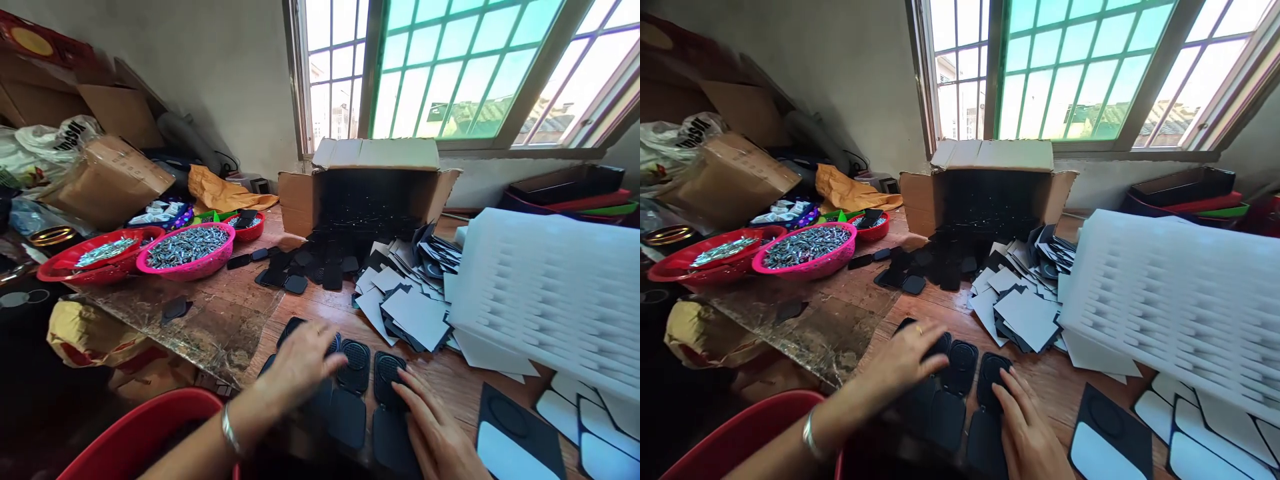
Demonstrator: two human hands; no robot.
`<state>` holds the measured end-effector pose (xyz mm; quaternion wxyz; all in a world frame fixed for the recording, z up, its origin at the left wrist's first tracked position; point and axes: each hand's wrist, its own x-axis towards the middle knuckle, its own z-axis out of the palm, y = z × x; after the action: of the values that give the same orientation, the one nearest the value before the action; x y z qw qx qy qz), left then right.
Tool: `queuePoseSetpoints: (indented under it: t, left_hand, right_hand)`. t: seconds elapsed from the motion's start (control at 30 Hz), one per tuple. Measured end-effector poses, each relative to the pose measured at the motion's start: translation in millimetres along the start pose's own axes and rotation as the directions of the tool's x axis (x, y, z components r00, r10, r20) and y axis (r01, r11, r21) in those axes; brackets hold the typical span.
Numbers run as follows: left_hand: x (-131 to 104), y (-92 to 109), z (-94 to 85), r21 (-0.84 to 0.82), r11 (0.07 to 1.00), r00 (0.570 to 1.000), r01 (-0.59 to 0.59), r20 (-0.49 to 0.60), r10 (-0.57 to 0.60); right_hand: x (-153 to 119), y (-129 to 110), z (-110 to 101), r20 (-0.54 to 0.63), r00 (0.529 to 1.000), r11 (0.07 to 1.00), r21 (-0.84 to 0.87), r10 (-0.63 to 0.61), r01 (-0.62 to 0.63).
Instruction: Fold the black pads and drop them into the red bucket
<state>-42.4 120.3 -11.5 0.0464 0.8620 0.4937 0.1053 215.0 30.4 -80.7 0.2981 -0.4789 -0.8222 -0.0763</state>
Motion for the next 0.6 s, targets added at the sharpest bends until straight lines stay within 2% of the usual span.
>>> queuePoseSetpoints:
  t: [0.07,0.13,0.2,0.27,0.4,0.6]
  left_hand:
    - [33,-25,-16.3,0.122,0.973,0.981,0.195,-0.016,-0.194]
    - [62,-49,-24.1,0.178,0.928,0.945,0.327,-0.038,-0.326]
    - [83,-65,-22.9,0.22,0.882,0.906,0.417,-0.024,-0.422]
    - [92,-74,-17.5,0.255,0.853,0.882,0.456,0.0,-0.471]
    - [82,-79,-16.6,0.304,0.841,0.886,0.446,-0.017,-0.464]
    - [50,-100,-44.3,0.32,0.819,0.877,0.477,-0.113,-0.467]
  right_hand:
    - [1,-3,-8,-0.035,0.999,1.0,0.016,0.01,-0.009]
    - [3,-6,-14,-0.048,0.999,1.0,0.031,0.001,0.0]
    - [2,-11,-20,-0.045,0.999,0.998,0.054,-0.019,0.022]
    - [0,-14,-26,-0.049,0.998,0.996,0.084,-0.04,0.044]
    - [-12,-17,-39,-0.028,1.0,0.991,0.135,-0.002,0.006]
    - [-30,-18,-45,-0.072,0.994,0.977,0.201,0.085,-0.069]
